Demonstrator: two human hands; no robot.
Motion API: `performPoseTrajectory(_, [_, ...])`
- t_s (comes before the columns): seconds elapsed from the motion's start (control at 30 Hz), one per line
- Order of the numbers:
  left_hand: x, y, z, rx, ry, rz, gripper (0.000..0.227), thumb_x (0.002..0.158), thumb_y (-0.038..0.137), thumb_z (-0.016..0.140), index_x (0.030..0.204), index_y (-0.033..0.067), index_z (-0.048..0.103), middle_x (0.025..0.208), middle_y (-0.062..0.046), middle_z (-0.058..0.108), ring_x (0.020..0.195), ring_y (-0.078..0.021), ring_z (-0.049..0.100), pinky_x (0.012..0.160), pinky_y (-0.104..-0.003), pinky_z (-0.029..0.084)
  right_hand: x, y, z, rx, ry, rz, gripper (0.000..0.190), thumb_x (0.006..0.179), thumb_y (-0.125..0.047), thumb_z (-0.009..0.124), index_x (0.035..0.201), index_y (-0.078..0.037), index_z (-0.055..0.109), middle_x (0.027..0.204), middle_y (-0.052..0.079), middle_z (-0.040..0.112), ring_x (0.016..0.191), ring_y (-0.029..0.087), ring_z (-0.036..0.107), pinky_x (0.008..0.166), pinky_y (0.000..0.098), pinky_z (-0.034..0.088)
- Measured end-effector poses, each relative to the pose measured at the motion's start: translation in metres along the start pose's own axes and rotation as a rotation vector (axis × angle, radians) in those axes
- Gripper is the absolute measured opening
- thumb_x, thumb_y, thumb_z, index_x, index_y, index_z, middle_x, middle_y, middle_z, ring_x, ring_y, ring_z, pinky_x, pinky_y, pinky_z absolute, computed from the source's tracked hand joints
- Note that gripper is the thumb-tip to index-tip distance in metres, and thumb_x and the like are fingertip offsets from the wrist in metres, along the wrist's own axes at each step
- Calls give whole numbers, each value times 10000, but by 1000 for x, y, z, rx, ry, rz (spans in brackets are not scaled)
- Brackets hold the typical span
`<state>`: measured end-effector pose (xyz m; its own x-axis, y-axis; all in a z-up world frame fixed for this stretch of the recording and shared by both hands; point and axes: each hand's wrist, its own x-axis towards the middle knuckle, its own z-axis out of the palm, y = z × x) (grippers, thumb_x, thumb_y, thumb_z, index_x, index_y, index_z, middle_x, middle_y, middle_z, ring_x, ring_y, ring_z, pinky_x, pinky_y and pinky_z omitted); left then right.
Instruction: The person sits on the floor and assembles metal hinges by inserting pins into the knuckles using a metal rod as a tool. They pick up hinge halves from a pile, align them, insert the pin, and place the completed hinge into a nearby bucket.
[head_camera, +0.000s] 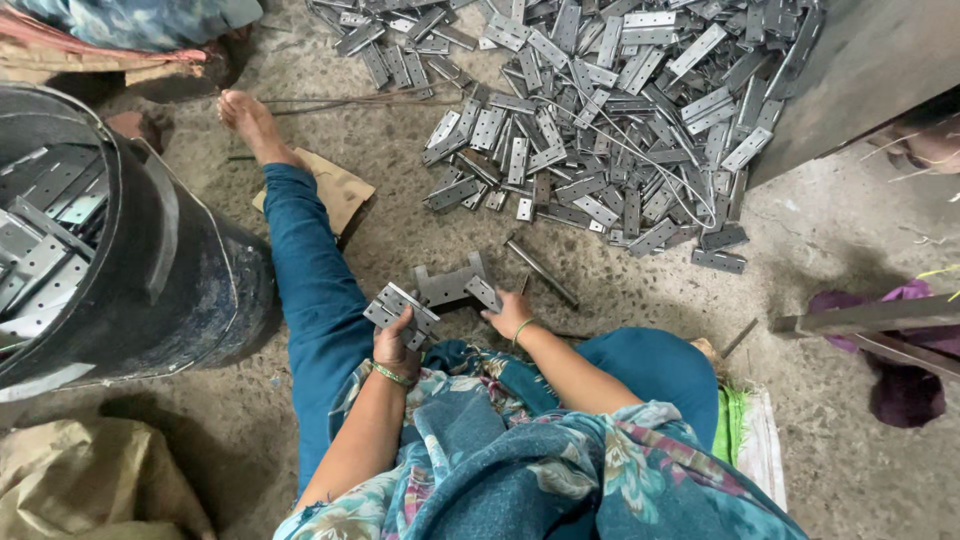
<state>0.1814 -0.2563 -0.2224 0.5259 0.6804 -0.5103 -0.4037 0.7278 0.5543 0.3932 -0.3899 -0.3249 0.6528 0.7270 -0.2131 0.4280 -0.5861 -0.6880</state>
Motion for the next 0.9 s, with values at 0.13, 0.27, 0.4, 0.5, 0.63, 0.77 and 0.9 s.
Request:
performPoseTrajectory(0.13, [-8, 0, -2, 17, 14, -13, 349, 901, 58, 680, 1247, 27, 644, 1177, -123, 729, 1061, -273, 713, 896, -429, 582, -10, -23, -10, -67, -66, -25, 431, 966, -284, 675, 1299, -11, 672, 1051, 299, 706, 1012, 431, 683, 883, 446, 536])
performPoseTrajectory(0.27, [-1, 2, 1, 41, 5, 1, 321, 914, 74, 689, 1232, 49, 652, 1141, -100, 729, 997, -265, 700, 826, -419, 565, -16, -49, -13, 497, 118, -327, 364, 1031, -252, 577, 1263, 20, 644, 1112, 223, 726, 1020, 368, 713, 897, 425, 534])
performPoseTrajectory(0.4, [-8, -4, -8, 73, 101, -53, 263, 909, 113, 699, 1165, 109, 639, 1047, -43, 705, 938, -251, 690, 763, -441, 557, -35, -49, 5, 449, 320, -309, 332, 1056, -264, 574, 1137, 44, 671, 996, 224, 681, 884, 352, 637, 792, 458, 497])
performPoseTrajectory(0.5, [0, -4, -4, 44, 70, -57, 275, 894, 120, 694, 1165, 121, 644, 1053, -29, 719, 967, -232, 703, 830, -412, 574, -21, -40, 12, 921, -78, 417, 353, 1063, -290, 589, 999, 35, 710, 856, 202, 659, 727, 316, 591, 679, 473, 473])
performPoseTrajectory(0.63, [6, -4, -17, 71, 50, -20, 289, 908, 123, 707, 1187, 124, 635, 1052, -24, 702, 945, -226, 695, 801, -408, 564, -12, -36, 24, 630, 252, -270, 317, 1045, -245, 650, 1161, 47, 696, 968, 186, 722, 846, 301, 684, 755, 434, 532])
performPoseTrajectory(0.77, [9, -16, -24, 85, 66, -34, 306, 901, 138, 700, 1199, 107, 640, 1053, -39, 708, 922, -234, 695, 778, -413, 566, -22, -36, 14, 350, 136, -152, 312, 1019, -254, 664, 1172, 13, 716, 914, 224, 723, 782, 304, 689, 730, 424, 531])
performPoseTrajectory(0.9, [18, -10, -21, 114, 81, 41, 302, 895, 88, 692, 1190, 116, 637, 1046, -33, 708, 915, -222, 698, 760, -405, 565, -21, -53, 1, 442, 135, -137, 311, 969, -266, 685, 1130, -7, 744, 963, 217, 760, 857, 300, 736, 770, 402, 548])
